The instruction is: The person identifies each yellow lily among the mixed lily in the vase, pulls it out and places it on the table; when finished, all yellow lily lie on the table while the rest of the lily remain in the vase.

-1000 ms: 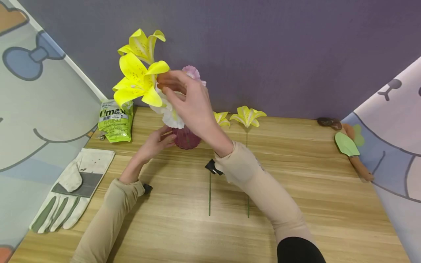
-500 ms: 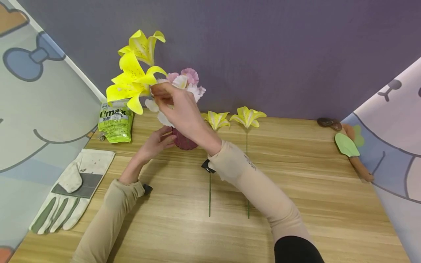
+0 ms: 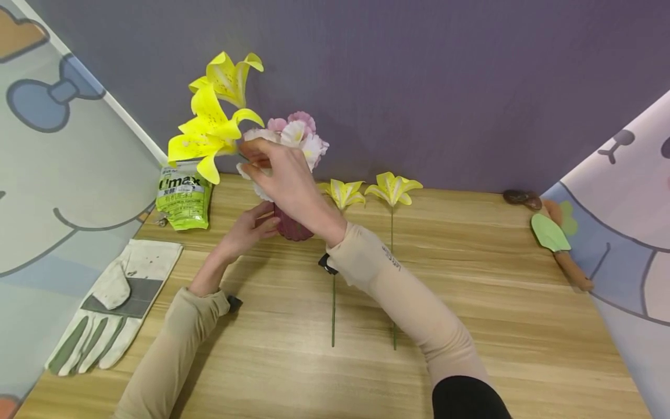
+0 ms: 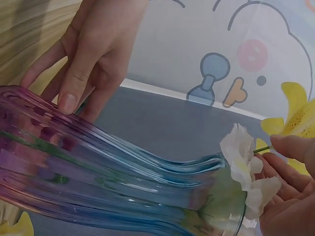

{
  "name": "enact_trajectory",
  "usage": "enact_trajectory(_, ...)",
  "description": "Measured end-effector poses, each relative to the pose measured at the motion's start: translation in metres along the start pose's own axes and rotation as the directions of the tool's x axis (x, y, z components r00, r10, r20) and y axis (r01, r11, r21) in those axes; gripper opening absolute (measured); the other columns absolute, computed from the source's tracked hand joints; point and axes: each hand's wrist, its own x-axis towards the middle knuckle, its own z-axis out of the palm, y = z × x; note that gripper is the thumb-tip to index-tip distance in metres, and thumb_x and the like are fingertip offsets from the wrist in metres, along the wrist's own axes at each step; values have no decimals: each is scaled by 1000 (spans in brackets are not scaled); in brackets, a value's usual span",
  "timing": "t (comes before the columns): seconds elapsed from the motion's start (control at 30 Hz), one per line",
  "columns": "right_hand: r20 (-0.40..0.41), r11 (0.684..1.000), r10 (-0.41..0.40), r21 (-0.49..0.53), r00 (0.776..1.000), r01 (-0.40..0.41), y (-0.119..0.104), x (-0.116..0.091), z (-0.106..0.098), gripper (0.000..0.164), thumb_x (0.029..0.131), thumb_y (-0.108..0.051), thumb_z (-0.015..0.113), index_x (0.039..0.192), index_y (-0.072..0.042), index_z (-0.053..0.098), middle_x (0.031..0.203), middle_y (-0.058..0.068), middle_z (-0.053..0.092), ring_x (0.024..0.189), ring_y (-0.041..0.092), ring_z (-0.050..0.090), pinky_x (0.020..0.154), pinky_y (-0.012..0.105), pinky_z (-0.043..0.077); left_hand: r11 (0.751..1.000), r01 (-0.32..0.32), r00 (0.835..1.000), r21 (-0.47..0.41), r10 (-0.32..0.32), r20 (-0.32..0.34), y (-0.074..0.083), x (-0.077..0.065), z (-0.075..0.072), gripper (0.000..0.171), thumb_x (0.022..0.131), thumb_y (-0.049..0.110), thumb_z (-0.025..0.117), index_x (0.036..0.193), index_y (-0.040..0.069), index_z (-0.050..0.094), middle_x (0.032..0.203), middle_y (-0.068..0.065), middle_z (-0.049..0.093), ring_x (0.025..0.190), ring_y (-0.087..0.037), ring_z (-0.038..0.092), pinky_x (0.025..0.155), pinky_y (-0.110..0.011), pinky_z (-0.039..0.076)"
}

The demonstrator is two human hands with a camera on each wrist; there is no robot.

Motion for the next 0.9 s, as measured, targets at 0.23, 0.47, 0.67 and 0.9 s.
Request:
enact_trajectory(0.23, -3, 999, -23, -32, 1000, 23, 4, -1, 1, 27, 101, -7, 77, 127, 2, 76, 121, 12, 78, 111, 20, 75, 98, 22, 61, 1000, -1, 1000, 2, 1, 4, -1, -1, 0, 58, 114, 3, 50, 165, -7, 27, 164, -30, 37, 147, -43, 47, 110, -43, 57)
enact_trajectory(0.47, -46, 999, -33, -35, 998, 32, 6, -2, 4, 25, 99, -9, 79, 122, 2, 78, 116, 13, 79, 105, 21, 78, 94, 22, 63, 1000, 1, 1000, 22, -1, 6, -1, -1, -1, 60, 114, 4, 49, 167, -6, 23, 164, -32, 37, 145, -43, 48, 109, -45, 57)
enact_trajectory(0.67, -74, 989, -70, -138, 995, 59, 8, -1, 1, 18, 100, -6, 77, 116, 2, 80, 110, 12, 80, 103, 22, 77, 91, 24, 64, 1000, -26, 1000, 17, 26, 8, -2, 0, -1, 58, 114, 0, 48, 166, -8, 24, 163, -34, 38, 144, -45, 49, 109, -45, 57)
enact_trajectory(0.9, -101, 977, -96, -200, 990, 74, 10, -1, 0, 15, 100, -4, 77, 114, 2, 80, 106, 12, 80, 98, 23, 77, 86, 28, 64, 999, -27, 1000, 24, 27, 11, -2, 1, 0, 59, 113, 0, 49, 166, -7, 23, 163, -33, 38, 144, -45, 49, 108, -43, 58)
